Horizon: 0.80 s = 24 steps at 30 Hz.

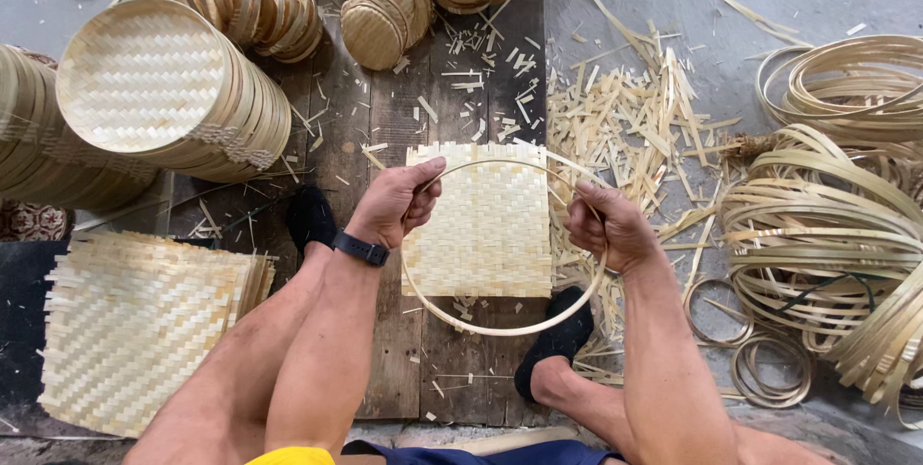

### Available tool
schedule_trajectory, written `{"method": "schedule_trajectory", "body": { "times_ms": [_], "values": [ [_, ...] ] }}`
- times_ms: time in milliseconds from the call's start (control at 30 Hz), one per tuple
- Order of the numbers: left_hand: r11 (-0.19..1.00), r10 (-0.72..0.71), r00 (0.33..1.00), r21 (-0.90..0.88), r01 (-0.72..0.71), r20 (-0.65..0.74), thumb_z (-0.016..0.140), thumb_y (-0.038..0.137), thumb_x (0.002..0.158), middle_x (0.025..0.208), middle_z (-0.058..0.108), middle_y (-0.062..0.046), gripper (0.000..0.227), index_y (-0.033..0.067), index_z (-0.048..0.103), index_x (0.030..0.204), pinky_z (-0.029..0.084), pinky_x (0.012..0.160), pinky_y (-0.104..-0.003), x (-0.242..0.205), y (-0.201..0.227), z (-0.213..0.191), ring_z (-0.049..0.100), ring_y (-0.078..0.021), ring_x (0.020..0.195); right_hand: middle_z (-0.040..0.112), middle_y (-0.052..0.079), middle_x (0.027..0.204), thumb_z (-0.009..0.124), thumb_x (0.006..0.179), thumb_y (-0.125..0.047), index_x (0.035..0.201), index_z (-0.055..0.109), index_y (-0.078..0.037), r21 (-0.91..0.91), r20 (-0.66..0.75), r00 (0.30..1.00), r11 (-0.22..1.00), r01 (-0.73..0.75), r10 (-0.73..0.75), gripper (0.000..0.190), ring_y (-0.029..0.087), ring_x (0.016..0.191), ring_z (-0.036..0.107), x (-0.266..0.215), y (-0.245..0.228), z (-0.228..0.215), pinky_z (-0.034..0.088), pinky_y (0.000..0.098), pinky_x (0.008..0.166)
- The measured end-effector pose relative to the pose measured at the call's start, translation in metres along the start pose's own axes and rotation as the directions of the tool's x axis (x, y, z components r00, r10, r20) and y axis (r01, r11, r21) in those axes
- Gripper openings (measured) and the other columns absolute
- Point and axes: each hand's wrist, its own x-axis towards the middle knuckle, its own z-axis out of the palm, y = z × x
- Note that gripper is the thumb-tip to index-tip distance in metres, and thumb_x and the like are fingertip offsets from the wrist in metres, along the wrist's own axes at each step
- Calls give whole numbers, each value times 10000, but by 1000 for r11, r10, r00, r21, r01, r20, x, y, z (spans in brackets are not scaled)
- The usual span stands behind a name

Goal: The person places a circular bamboo frame onto a square woven bamboo mat, presses them together over a wooden mold, and trims the excess matting with large shears.

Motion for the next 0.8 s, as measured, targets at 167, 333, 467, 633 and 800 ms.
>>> {"method": "schedule_trajectory", "body": {
  "times_ms": [167, 333, 467, 633, 800],
  "values": [
    [999, 5, 999, 41, -3, -49, 770, 281, 904, 492, 446, 42, 344, 74, 600, 688, 253, 345, -224, 5, -2, -16, 323, -55, 380, 391, -31, 460, 618, 1065, -347, 569, 552, -121, -72, 37, 998, 996, -51, 53, 550, 99, 387, 345, 0, -2, -2, 255, 259, 341],
    [966, 32, 994, -251, -58, -107, 723, 300, 948, 525, 474, 49, 325, 81, 624, 730, 309, 381, -218, 3, -8, -16, 388, -56, 425, 499, 15, 537, 610, 1002, -433, 660, 629, -83, 58, -144, 987, 995, 83, -74, 489, 130, 461, 434, 3, 11, 11, 332, 271, 423],
    [989, -9, 995, -146, -6, -103, 648, 284, 951, 551, 547, 16, 284, 56, 685, 786, 366, 414, -229, 4, -5, -21, 453, -75, 448, 426, -62, 497, 680, 1005, -437, 644, 614, -103, 208, -122, 987, 970, 127, -103, 496, 81, 423, 374, 11, 29, 10, 297, 244, 376],
    [998, -19, 993, 64, 27, -117, 717, 248, 939, 481, 474, 38, 310, 45, 642, 716, 282, 350, -232, 15, -15, -21, 347, -59, 372, 350, -48, 439, 687, 970, -397, 561, 491, -156, 25, -224, 974, 999, -28, 33, 514, 87, 346, 301, 14, 25, 0, 251, 240, 322],
    [995, -31, 995, 89, 39, -92, 738, 281, 950, 500, 473, 40, 332, 35, 650, 745, 245, 346, -224, 18, -6, -27, 329, -50, 381, 361, -54, 469, 677, 973, -416, 570, 447, -158, -20, -224, 974, 999, -34, 28, 530, 72, 380, 317, 10, 14, 0, 251, 226, 329]
  ]
}}
